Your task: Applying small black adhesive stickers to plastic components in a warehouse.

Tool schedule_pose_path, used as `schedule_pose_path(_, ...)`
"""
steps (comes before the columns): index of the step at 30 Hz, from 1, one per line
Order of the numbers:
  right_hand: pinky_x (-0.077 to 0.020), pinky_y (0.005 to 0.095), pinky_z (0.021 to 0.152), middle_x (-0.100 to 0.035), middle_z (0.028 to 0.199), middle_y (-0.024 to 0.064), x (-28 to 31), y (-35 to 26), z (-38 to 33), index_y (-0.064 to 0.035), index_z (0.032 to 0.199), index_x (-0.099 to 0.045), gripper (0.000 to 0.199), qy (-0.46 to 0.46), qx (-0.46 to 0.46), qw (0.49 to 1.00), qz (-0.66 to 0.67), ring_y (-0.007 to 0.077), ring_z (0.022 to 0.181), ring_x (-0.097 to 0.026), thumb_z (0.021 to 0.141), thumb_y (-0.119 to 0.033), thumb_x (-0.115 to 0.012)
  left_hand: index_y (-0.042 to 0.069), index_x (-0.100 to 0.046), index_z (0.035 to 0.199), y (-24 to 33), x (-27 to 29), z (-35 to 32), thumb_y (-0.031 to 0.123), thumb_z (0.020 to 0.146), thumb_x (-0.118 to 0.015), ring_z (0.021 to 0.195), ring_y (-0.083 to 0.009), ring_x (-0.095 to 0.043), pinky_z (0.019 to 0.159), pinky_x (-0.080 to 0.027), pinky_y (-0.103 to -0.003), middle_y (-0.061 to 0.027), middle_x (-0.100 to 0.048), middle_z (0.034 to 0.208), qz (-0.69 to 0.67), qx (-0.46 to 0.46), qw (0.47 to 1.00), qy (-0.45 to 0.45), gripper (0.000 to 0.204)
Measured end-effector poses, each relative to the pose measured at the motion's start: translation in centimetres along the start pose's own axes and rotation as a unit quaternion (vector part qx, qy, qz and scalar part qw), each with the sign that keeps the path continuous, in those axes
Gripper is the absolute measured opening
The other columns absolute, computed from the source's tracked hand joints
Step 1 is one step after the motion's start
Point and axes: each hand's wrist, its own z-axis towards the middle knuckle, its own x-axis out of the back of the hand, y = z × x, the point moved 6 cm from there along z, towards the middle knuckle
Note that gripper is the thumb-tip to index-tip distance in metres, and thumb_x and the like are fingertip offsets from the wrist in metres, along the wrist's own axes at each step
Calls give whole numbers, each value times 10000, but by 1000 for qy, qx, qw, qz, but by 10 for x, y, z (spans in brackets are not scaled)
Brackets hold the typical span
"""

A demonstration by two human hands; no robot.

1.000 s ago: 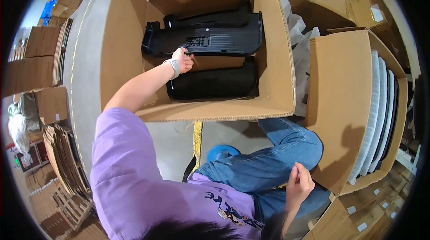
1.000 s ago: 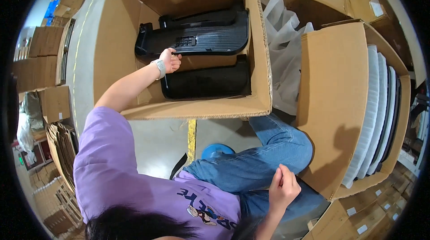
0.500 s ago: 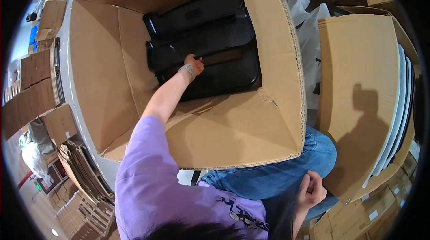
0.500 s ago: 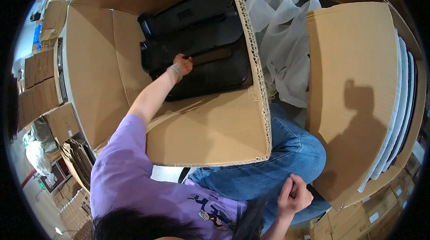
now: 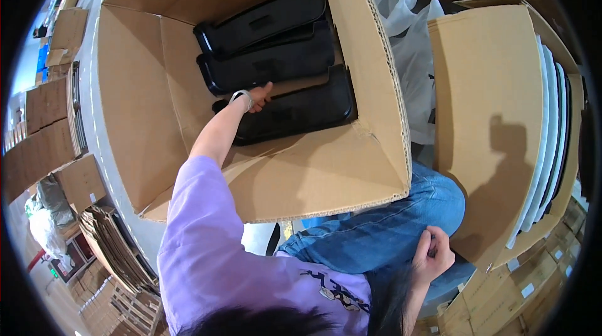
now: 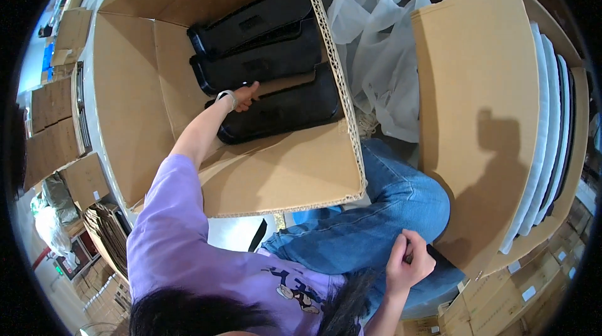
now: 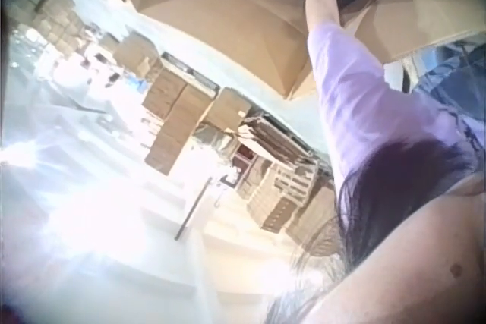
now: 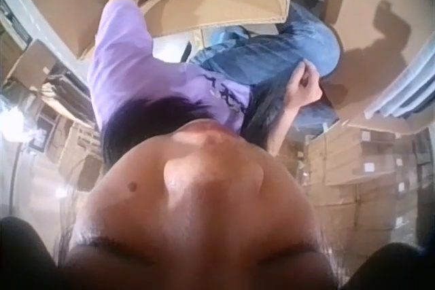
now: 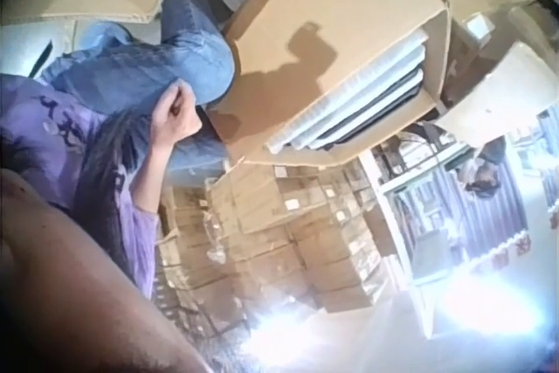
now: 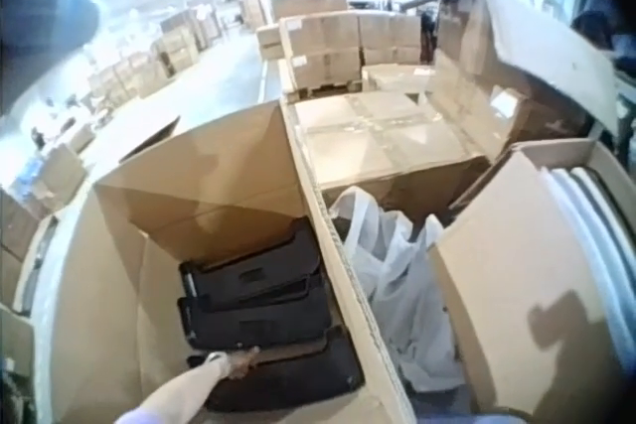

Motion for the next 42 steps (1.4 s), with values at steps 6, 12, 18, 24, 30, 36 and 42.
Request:
schedule_pose_path(6, -214, 204, 418, -360, 565, -41, 10, 34, -9, -23, 847, -552, 87, -6, -239, 885, 400, 29, 459, -278, 873, -102, -523, 30, -696, 939, 86, -23, -94, 388, 878, -531, 805, -238, -628, 755, -484, -332, -126, -672, 868, 554, -249, 785, 123, 398)
schedule_pose_path(12, -298, 255, 509, -381, 743, 40, 18, 39, -5, -28, 907, -479, 90, -12, -278, 477, 834, 127, 602, -350, 839, -80, -451, 62, -666, 875, 182, -51, -321, 155, 871, -543, 490, -40, -347, 425, -254, -216, 51, -483, 603, 60, -468, 870, 146, 155)
schedule_pose_path(18, -421, 280, 622, -544, 949, 120, 30, 50, -20, -27, 1043, -538, 276, 47, -219, 393, 892, 168, 738, -485, 791, 57, -465, -6, -608, 852, 148, -193, -498, 126, 881, -546, 503, -46, -360, 457, -244, -187, 11, -482, 638, -2, -730, 679, -80, 148)
schedule_pose_path(24, -518, 305, 789, -539, 1197, 200, 85, 70, -67, -47, 1206, -432, 276, 174, -168, 458, 855, 203, 1025, -592, 941, -8, -370, 16, -630, 865, 81, -415, -509, 34, 825, -617, 530, -24, -488, 478, -385, -196, -3, -585, 637, 204, -719, 632, -203, 46)
schedule_pose_path(30, -447, 340, 929, -520, 1258, 145, 109, 67, -90, -63, 1281, -352, 295, 249, -133, 510, 812, 206, 1172, -521, 994, -125, -321, 108, -584, 908, 45, -480, -531, 123, 767, -666, 484, -237, -573, 431, -427, -322, -57, -602, 620, 282, -822, 491, -52, 164)
schedule_pose_path(36, -460, 303, 832, -596, 1125, 95, 112, 80, -106, -65, 1179, -494, 278, 199, -158, 499, 829, 166, 1022, -581, 989, -232, -378, 78, -632, 884, 24, -505, -534, 97, 754, -689, 497, -220, -572, 451, -435, -301, -58, -601, 630, 333, -863, 378, -26, 143)
schedule_pose_path(42, -385, 222, 594, -523, 779, 7, 119, 95, -102, -61, 1133, -541, 267, 197, -170, 485, 835, 99, 666, -456, 959, -241, -450, 75, -646, 878, 21, -518, -543, 79, 745, -689, 458, -217, -539, 421, -407, -315, -65, -568, 591, 353, -868, 349, -14, 140)
